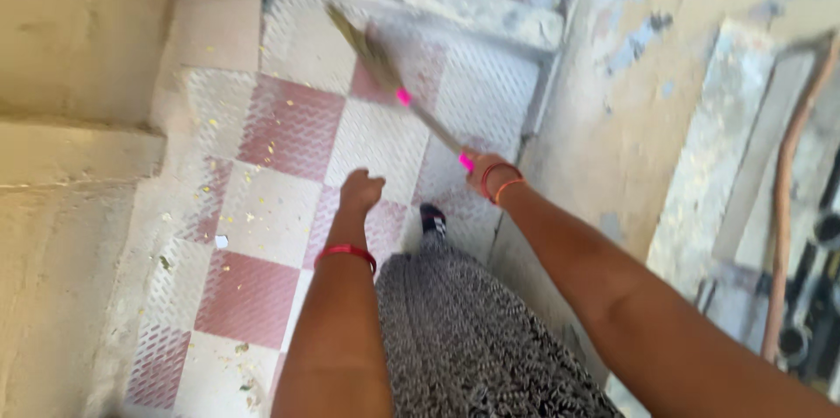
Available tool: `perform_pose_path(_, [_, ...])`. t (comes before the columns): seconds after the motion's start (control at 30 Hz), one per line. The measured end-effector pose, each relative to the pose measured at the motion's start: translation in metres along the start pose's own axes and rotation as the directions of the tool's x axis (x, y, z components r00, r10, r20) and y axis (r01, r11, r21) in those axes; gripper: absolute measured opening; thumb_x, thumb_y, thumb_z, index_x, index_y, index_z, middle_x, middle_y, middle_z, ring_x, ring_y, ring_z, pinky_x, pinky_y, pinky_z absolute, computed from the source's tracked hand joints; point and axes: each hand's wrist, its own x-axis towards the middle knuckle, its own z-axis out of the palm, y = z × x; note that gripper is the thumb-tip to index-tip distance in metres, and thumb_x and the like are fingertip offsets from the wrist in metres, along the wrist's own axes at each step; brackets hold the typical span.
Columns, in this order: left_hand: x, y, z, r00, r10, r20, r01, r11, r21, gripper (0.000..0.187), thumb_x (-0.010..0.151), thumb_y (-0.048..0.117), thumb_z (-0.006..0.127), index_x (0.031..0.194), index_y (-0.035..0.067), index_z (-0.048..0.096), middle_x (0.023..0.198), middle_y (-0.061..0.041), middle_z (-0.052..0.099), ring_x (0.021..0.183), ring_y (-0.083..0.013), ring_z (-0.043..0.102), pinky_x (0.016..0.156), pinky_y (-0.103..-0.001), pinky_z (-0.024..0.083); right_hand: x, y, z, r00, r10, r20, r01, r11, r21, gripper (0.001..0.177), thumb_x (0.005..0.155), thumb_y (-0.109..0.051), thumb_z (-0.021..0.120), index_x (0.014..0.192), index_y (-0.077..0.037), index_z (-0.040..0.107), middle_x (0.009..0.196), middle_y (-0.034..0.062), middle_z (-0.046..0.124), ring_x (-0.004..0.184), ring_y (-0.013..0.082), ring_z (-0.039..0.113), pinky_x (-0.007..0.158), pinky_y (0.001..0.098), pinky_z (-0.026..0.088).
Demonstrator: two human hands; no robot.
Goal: The person sweeps the tiled floor using a broom and a dustpan, moving a bucket and lifting a floor tile to collect debris underneath it.
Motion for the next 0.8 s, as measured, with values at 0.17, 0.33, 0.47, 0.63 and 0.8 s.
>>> perform_pose_path(0.17, [0.005,-0.008,-0.011,0.994,-0.102,-0.029,0.099,0.991,-0.095,0.073,0.084,0.041,0.069,0.141,-0.002,0.057,0.146,-0.025,0.056,0.138,-0.0372,0.052,0.115,-0.040,0.041,0.021,-0.025,-0.024,0.974,-0.052,0.220,0.112,0.957,-0.268,0.070,0.094,-0.016,0.054,0.156,-0.042,0.037,0.098,0.0178,0.072,0.084,0.0349,0.075,0.074,0.0505,0.061])
perform_pose_path(0.33, [0.004,0.007,-0.050,0.981,-0.192,-0.039,0.181,0.962,-0.202,0.073,0.085,0.041,0.068,0.144,0.000,0.053,0.149,-0.020,0.053,0.140,-0.0340,0.049,0.116,-0.039,0.040,0.016,-0.001,-0.067,0.884,-0.458,0.088,0.457,0.812,-0.363,0.077,0.091,-0.016,0.060,0.156,-0.044,0.031,0.098,0.0203,0.071,0.085,0.0406,0.069,0.076,0.0538,0.056])
perform_pose_path(0.47, [0.008,0.014,-0.077,0.975,-0.211,-0.075,0.191,0.959,-0.211,0.071,0.087,0.040,0.067,0.144,0.000,0.054,0.152,-0.020,0.051,0.142,-0.0332,0.047,0.116,-0.040,0.039,0.043,-0.031,-0.102,0.942,-0.335,0.012,0.307,0.848,-0.431,0.075,0.094,-0.020,0.056,0.159,-0.043,0.028,0.099,0.0188,0.072,0.086,0.0397,0.071,0.079,0.0515,0.058])
perform_pose_path(0.63, [0.030,0.004,-0.109,0.957,-0.270,-0.110,0.229,0.930,-0.287,0.071,0.085,0.038,0.068,0.144,0.001,0.055,0.150,-0.019,0.053,0.141,-0.0329,0.049,0.116,-0.039,0.040,0.115,-0.139,-0.139,0.958,-0.256,-0.127,0.197,0.913,-0.358,0.069,0.093,-0.019,0.059,0.156,-0.034,0.038,0.098,0.0221,0.072,0.092,0.0405,0.070,0.081,0.0522,0.057])
perform_pose_path(0.8, [0.076,-0.007,-0.127,0.946,-0.309,-0.104,0.261,0.909,-0.323,0.072,0.084,0.040,0.068,0.143,0.001,0.055,0.149,-0.019,0.054,0.139,-0.0339,0.051,0.115,-0.040,0.041,0.154,-0.189,-0.179,0.979,-0.116,0.170,0.184,0.863,-0.471,0.059,0.098,-0.014,0.050,0.153,-0.032,0.041,0.097,0.0180,0.072,0.088,0.0358,0.075,0.075,0.0512,0.060])
